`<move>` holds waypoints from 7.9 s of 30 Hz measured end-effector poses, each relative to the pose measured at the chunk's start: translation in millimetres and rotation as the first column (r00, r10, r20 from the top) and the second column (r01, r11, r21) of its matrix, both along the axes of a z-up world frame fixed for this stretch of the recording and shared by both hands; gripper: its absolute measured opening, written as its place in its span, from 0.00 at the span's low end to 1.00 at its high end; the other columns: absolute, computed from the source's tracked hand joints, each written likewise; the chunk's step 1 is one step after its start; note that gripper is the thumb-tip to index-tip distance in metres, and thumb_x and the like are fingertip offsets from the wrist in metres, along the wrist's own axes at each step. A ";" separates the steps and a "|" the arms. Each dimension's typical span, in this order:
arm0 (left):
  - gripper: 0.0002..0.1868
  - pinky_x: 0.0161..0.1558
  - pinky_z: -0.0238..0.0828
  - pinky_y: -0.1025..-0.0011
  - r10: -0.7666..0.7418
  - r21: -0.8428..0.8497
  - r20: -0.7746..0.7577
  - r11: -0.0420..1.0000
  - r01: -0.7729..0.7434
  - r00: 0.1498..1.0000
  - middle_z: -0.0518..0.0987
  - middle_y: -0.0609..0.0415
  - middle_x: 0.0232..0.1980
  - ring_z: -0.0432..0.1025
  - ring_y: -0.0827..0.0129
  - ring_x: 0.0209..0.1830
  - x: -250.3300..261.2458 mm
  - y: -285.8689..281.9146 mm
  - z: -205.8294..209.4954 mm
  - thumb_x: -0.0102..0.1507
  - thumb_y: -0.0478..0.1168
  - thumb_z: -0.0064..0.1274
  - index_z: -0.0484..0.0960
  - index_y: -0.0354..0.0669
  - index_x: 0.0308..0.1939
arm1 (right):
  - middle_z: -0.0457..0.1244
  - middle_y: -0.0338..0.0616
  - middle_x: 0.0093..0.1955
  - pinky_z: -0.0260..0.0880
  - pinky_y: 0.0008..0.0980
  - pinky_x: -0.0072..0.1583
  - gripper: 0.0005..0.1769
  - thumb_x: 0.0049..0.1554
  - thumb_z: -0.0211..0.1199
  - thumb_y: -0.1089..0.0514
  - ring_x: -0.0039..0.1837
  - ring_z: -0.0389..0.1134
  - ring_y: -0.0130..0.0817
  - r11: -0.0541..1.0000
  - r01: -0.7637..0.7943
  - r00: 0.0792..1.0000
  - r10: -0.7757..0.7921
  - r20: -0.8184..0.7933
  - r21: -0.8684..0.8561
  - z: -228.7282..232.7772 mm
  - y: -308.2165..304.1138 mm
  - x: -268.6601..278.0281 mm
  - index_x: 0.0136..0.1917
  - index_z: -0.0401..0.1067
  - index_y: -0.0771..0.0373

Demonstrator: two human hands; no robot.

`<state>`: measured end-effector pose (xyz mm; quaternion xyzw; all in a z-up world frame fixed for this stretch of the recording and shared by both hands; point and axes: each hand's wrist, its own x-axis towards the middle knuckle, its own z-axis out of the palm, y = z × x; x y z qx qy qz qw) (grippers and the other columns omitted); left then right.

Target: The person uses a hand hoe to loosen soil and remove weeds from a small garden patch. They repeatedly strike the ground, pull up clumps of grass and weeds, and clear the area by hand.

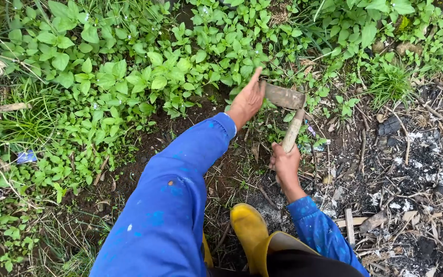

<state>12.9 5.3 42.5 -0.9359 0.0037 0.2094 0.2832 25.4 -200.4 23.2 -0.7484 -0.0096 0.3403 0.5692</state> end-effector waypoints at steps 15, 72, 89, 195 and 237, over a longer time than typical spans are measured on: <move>0.13 0.53 0.57 0.60 0.003 -0.111 0.032 0.994 0.001 0.999 0.75 0.61 0.36 0.65 0.73 0.32 0.3 40.0 -114.9 0.71 0.51 0.43 0.80 0.53 0.47 | 0.55 0.43 0.22 0.58 0.27 0.22 0.10 0.58 0.61 0.62 0.20 0.57 0.28 0.998 0.054 0.992 -0.049 0.113 -0.042 -17.4 -42.5 -21.2 0.48 0.61 0.66; 0.07 0.53 0.63 0.57 0.165 -0.301 0.240 0.949 -0.088 0.957 0.74 0.55 0.36 0.75 0.65 0.37 -41.3 11.2 -5.9 0.66 0.41 0.46 0.79 0.46 0.39 | 0.60 0.43 0.32 0.66 0.24 0.26 0.16 0.60 0.53 0.68 0.26 0.60 0.26 0.996 -0.085 0.990 0.086 0.115 -0.012 -15.6 34.8 21.8 0.60 0.58 0.76; 0.09 0.55 0.67 0.62 0.067 -0.227 0.158 0.973 -0.030 0.985 0.75 0.53 0.40 0.75 0.63 0.42 -41.9 28.2 -6.3 0.69 0.43 0.47 0.79 0.46 0.48 | 0.57 0.42 0.28 0.62 0.25 0.25 0.08 0.59 0.54 0.67 0.23 0.58 0.27 0.996 -0.074 0.993 0.079 0.093 -0.060 2.0 13.3 -2.9 0.52 0.60 0.71; 0.13 0.20 0.59 0.70 0.329 -0.269 0.167 0.922 -0.278 0.929 0.70 0.55 0.25 0.66 0.66 0.23 -5.7 58.4 -79.5 0.63 0.40 0.41 0.80 0.41 0.34 | 0.59 0.45 0.34 0.63 0.22 0.27 0.20 0.62 0.51 0.69 0.26 0.58 0.26 0.969 -0.169 0.980 0.185 0.076 -0.182 -8.2 27.7 7.8 0.65 0.56 0.80; 0.04 0.34 0.71 0.71 0.197 -0.469 0.274 0.882 -0.048 0.941 0.80 0.56 0.35 0.76 0.67 0.37 -129.1 31.6 -49.2 0.62 0.35 0.55 0.83 0.48 0.38 | 0.57 0.40 0.30 0.65 0.25 0.24 0.08 0.59 0.56 0.67 0.25 0.58 0.24 0.993 -0.107 0.994 0.107 -0.001 -0.052 17.5 3.6 -48.4 0.51 0.60 0.68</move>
